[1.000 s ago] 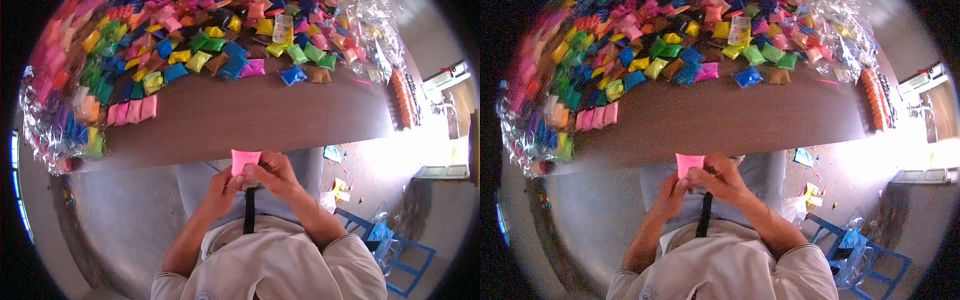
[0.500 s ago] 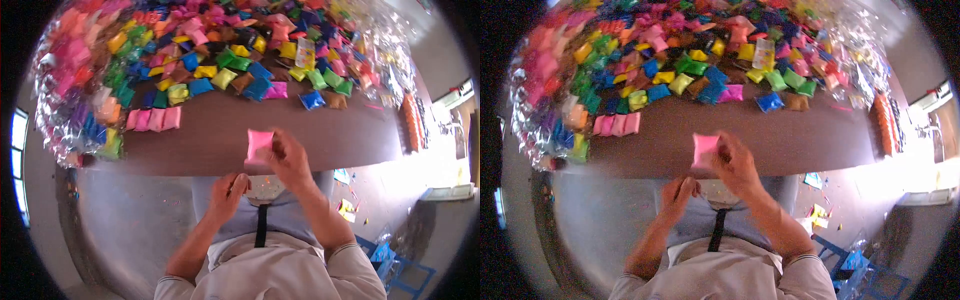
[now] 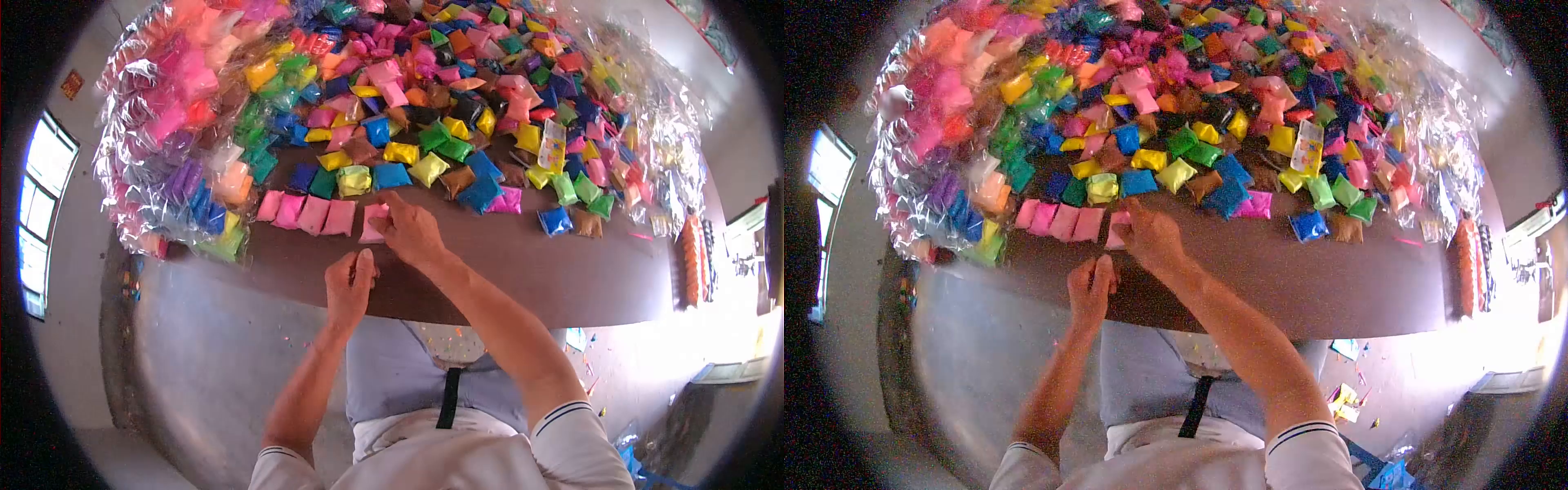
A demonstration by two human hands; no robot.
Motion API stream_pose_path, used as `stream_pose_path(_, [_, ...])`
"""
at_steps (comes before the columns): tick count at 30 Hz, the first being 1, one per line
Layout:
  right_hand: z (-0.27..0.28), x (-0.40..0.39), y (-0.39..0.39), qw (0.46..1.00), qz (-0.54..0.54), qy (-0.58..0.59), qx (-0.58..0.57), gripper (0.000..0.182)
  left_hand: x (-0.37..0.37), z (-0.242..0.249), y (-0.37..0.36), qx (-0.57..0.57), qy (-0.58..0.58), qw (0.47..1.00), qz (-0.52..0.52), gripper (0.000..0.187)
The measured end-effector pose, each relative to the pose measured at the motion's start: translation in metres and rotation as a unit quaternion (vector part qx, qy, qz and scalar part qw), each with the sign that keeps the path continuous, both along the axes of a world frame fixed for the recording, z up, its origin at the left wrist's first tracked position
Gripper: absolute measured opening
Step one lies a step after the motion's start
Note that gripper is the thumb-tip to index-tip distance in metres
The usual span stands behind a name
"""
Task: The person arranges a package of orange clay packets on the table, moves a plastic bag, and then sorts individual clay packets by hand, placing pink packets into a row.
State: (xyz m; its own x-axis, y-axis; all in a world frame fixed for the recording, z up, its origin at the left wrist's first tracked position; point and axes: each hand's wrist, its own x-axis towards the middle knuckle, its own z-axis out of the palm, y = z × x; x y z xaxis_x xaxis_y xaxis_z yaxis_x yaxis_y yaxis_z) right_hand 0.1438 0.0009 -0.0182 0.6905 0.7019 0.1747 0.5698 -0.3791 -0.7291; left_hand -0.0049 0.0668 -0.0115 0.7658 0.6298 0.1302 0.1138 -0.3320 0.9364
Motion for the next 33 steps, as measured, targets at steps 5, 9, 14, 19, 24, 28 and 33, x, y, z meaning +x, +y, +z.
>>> stream_pose_path(5, [0.005,-0.001,0.007,0.999,-0.013,-0.021,-0.024,0.039,0.005,-0.007,-0.002,0.211,0.041,0.976,-0.023,0.036])
stream_pose_path(9, [0.002,-0.002,0.000,0.999,-0.011,-0.006,0.037,0.033,0.008,-0.015,-0.011,0.323,0.013,0.945,-0.043,0.029])
stream_pose_path(14, [-0.026,-0.002,0.005,0.990,-0.003,-0.093,0.108,0.016,0.007,-0.015,-0.015,0.312,0.023,0.949,-0.039,0.031])
stream_pose_path(19, [-0.025,-0.002,0.010,0.992,-0.011,-0.092,0.088,0.009,0.007,-0.017,-0.015,0.342,0.041,0.938,-0.039,0.027])
stream_pose_path(24, [-0.018,0.000,0.001,0.991,-0.007,0.004,0.134,0.012,0.007,-0.020,-0.016,0.349,0.027,0.936,-0.028,0.027])
stream_pose_path(28, [-0.002,0.000,-0.046,0.987,-0.002,0.007,0.164,0.011,0.008,-0.023,-0.020,0.358,0.020,0.933,-0.021,0.029])
stream_pose_path(33, [0.016,0.052,-0.135,0.961,-0.207,-0.170,0.073,0.007,0.009,-0.027,-0.017,0.363,0.021,0.931,-0.026,0.030])
